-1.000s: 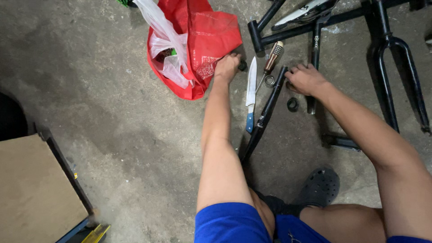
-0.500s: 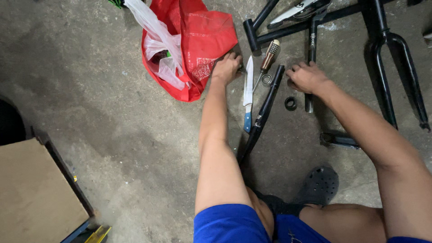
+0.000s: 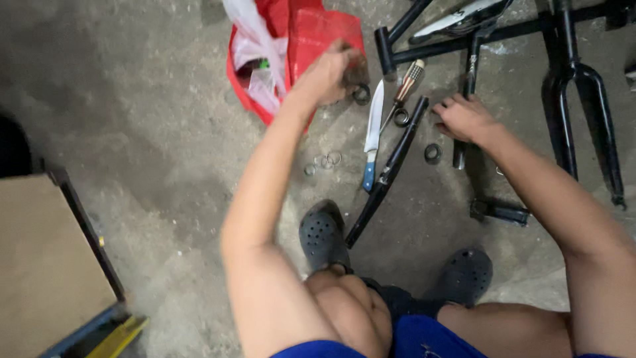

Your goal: The person assembles a bicycle by attaching the front fork to the frame using an Allen key. They then attach the handlebars to the fork and tighten the bolts. Finally, they reach into a red bag to retrieve additional parts.

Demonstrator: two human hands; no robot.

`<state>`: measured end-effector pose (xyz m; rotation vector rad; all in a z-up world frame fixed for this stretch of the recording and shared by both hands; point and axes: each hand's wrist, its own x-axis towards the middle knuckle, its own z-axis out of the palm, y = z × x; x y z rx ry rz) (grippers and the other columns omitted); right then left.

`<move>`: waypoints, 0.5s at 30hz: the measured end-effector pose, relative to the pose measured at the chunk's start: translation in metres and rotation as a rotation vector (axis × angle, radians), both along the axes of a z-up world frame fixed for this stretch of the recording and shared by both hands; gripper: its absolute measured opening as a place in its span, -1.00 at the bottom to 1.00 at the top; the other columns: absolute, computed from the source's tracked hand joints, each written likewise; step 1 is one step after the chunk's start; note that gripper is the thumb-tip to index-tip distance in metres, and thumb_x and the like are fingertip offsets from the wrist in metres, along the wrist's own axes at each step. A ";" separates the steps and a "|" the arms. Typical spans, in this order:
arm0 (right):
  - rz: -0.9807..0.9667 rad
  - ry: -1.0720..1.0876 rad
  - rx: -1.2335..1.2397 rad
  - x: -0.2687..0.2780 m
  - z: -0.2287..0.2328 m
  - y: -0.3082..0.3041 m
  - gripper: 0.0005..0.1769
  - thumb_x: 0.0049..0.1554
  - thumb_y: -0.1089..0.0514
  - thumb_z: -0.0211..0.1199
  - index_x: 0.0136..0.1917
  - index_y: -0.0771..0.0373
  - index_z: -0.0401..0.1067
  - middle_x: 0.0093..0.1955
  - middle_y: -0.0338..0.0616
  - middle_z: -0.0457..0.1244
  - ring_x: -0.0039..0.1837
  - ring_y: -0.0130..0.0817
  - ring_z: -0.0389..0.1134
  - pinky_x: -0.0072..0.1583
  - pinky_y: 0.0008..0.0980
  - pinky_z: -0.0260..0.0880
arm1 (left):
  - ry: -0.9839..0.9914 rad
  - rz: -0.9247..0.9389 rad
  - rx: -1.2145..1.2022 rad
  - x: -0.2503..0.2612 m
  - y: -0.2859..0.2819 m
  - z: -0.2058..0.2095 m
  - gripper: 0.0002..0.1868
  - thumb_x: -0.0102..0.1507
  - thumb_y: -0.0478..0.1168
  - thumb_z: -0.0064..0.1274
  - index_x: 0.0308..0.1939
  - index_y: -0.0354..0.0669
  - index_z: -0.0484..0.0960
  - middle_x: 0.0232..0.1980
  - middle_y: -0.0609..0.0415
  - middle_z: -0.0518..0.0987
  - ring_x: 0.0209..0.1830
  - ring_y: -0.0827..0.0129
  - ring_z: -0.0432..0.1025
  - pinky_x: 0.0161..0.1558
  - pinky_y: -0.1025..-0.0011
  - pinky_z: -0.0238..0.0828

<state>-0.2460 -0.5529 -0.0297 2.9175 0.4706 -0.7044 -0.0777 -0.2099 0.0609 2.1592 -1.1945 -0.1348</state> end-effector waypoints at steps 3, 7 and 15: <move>-0.037 -0.010 0.020 -0.005 0.003 0.001 -0.45 0.16 -0.17 0.23 0.35 0.05 0.36 0.29 -0.05 0.28 0.40 -0.04 0.25 0.35 0.06 0.30 | 0.188 0.104 -0.040 -0.025 0.024 0.055 -0.47 0.01 -0.35 0.40 0.04 -0.14 0.58 0.11 -0.16 0.49 -0.05 0.09 0.56 0.00 0.24 0.55; -0.002 0.056 -0.058 -0.011 0.003 0.007 -0.48 0.14 -0.18 0.27 0.28 0.08 0.39 0.29 -0.09 0.29 0.39 -0.08 0.29 0.32 0.04 0.35 | 0.175 0.126 0.055 -0.061 0.043 0.037 -0.59 0.07 -0.27 0.39 -0.08 -0.21 0.56 -0.19 -0.07 0.61 -0.08 0.00 0.53 -0.02 0.13 0.50; -0.237 0.047 0.296 -0.002 -0.041 0.031 -0.60 0.13 0.01 0.36 0.20 0.14 0.44 0.28 0.11 0.26 0.33 0.09 0.32 0.35 -0.02 0.37 | 0.285 0.345 0.238 -0.128 0.043 -0.103 -0.48 -0.02 -0.24 0.39 0.02 -0.14 0.64 0.06 -0.23 0.56 0.04 -0.13 0.50 0.03 0.07 0.48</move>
